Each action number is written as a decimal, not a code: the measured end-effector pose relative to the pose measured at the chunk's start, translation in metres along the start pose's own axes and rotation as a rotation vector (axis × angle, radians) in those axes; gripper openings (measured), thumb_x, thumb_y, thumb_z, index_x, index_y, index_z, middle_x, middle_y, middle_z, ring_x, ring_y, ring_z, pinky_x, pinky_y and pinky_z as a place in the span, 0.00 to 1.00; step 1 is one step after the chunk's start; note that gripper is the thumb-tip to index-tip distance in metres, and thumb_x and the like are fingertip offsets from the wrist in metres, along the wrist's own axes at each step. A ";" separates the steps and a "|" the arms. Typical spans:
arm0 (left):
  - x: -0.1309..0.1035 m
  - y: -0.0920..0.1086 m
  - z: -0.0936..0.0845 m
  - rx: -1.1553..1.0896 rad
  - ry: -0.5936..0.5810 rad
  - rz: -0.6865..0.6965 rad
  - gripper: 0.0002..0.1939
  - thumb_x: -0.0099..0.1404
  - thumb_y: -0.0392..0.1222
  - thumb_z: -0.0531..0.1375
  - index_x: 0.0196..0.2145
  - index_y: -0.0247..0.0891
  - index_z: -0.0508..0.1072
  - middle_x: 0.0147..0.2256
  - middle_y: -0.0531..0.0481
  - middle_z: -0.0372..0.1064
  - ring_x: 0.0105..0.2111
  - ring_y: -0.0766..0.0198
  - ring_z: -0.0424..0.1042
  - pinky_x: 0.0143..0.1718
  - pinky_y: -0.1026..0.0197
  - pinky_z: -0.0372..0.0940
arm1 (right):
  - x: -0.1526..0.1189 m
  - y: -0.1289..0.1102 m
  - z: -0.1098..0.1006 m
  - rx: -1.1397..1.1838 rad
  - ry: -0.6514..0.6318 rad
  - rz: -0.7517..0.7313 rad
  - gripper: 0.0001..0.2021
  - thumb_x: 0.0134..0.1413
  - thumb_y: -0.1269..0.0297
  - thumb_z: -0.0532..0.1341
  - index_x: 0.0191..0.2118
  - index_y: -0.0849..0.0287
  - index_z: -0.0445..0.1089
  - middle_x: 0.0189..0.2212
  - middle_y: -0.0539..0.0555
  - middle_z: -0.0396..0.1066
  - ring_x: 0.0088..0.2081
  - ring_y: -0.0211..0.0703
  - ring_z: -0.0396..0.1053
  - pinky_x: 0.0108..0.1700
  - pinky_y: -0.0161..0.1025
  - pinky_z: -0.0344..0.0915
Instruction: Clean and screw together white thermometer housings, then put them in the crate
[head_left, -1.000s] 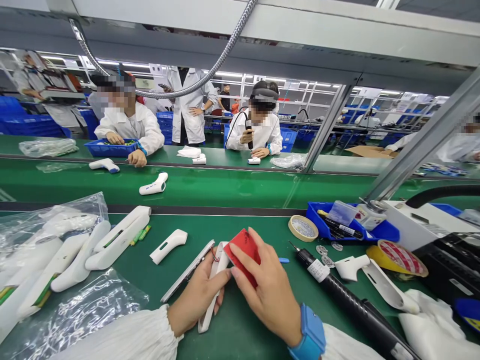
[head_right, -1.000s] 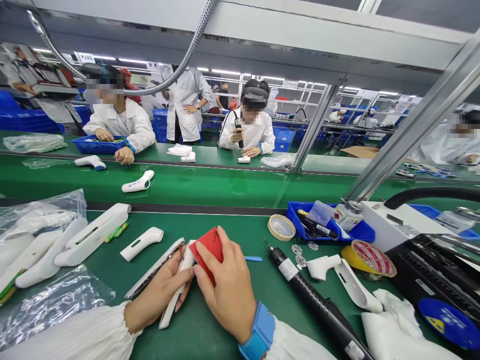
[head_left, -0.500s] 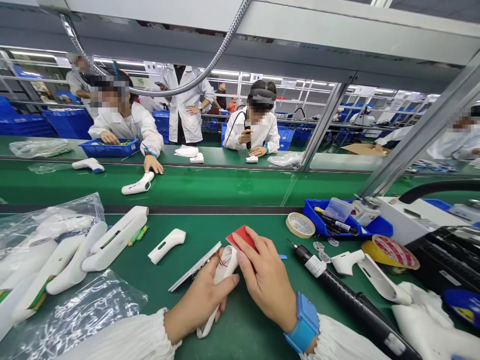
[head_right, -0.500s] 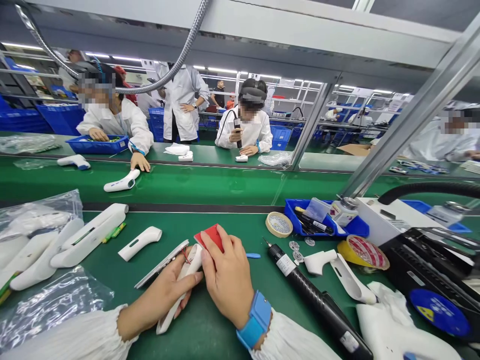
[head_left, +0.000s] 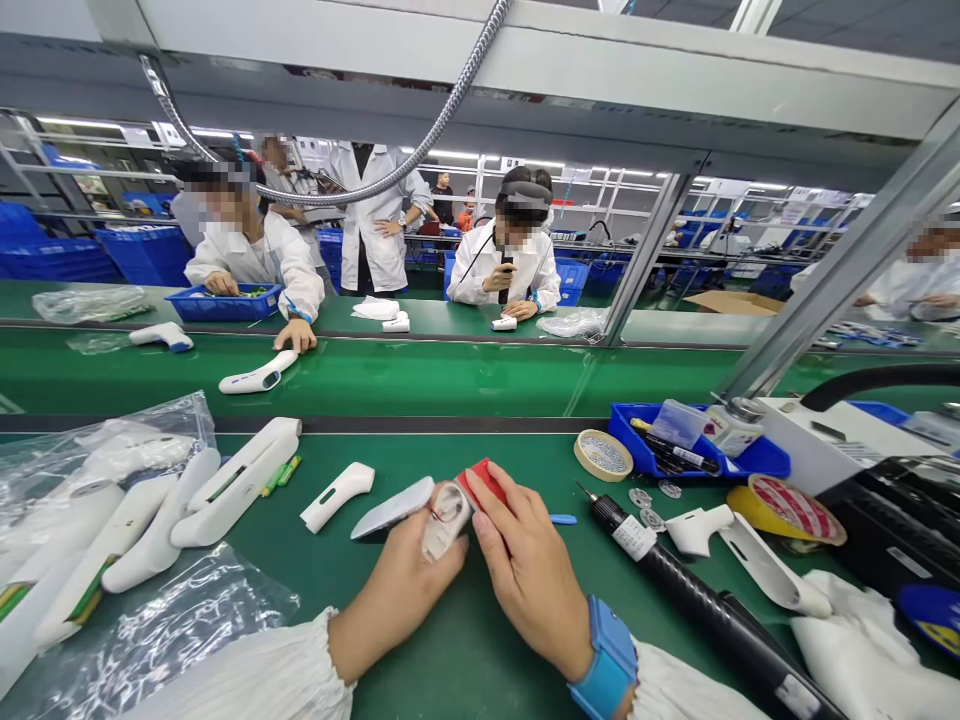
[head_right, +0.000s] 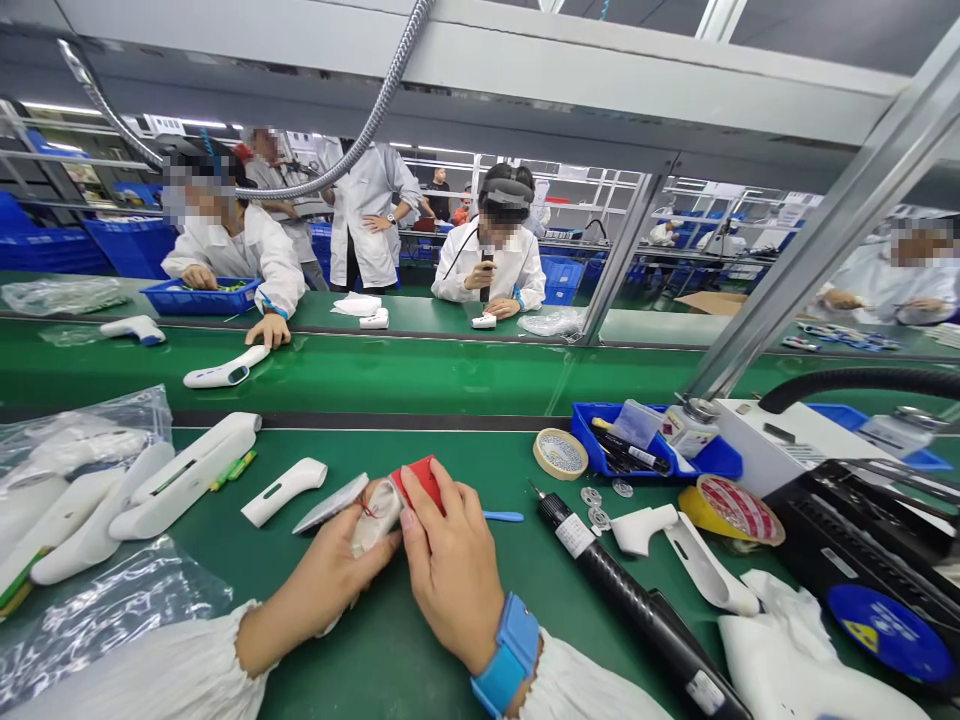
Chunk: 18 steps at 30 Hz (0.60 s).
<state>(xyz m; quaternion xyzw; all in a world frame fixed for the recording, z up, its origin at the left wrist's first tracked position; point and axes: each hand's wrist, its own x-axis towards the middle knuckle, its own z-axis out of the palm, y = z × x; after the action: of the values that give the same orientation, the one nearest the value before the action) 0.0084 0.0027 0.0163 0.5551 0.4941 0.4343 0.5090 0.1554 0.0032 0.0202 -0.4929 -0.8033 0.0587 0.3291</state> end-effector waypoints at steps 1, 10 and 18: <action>-0.001 0.000 0.001 0.053 -0.029 0.071 0.10 0.56 0.39 0.58 0.38 0.38 0.68 0.34 0.50 0.69 0.33 0.62 0.67 0.37 0.63 0.62 | 0.000 0.001 0.000 0.004 0.003 0.003 0.19 0.60 0.65 0.48 0.56 0.50 0.57 0.55 0.54 0.58 0.53 0.46 0.58 0.50 0.46 0.62; -0.003 -0.003 0.000 0.166 -0.023 0.144 0.16 0.60 0.41 0.54 0.47 0.38 0.64 0.46 0.45 0.65 0.46 0.58 0.64 0.48 0.60 0.58 | -0.003 0.002 0.002 0.034 -0.012 0.017 0.20 0.60 0.64 0.47 0.58 0.50 0.53 0.58 0.53 0.54 0.55 0.46 0.56 0.52 0.45 0.61; -0.002 0.008 0.000 0.222 -0.075 0.265 0.17 0.62 0.39 0.52 0.49 0.40 0.64 0.48 0.46 0.65 0.45 0.57 0.65 0.48 0.60 0.58 | -0.003 0.002 0.002 0.032 0.016 -0.018 0.20 0.60 0.65 0.47 0.58 0.49 0.53 0.57 0.52 0.55 0.56 0.46 0.55 0.51 0.45 0.62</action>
<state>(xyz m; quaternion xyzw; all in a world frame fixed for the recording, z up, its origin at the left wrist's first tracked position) 0.0087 0.0011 0.0248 0.6840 0.4422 0.4194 0.4008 0.1567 0.0021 0.0166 -0.4809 -0.8038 0.0648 0.3442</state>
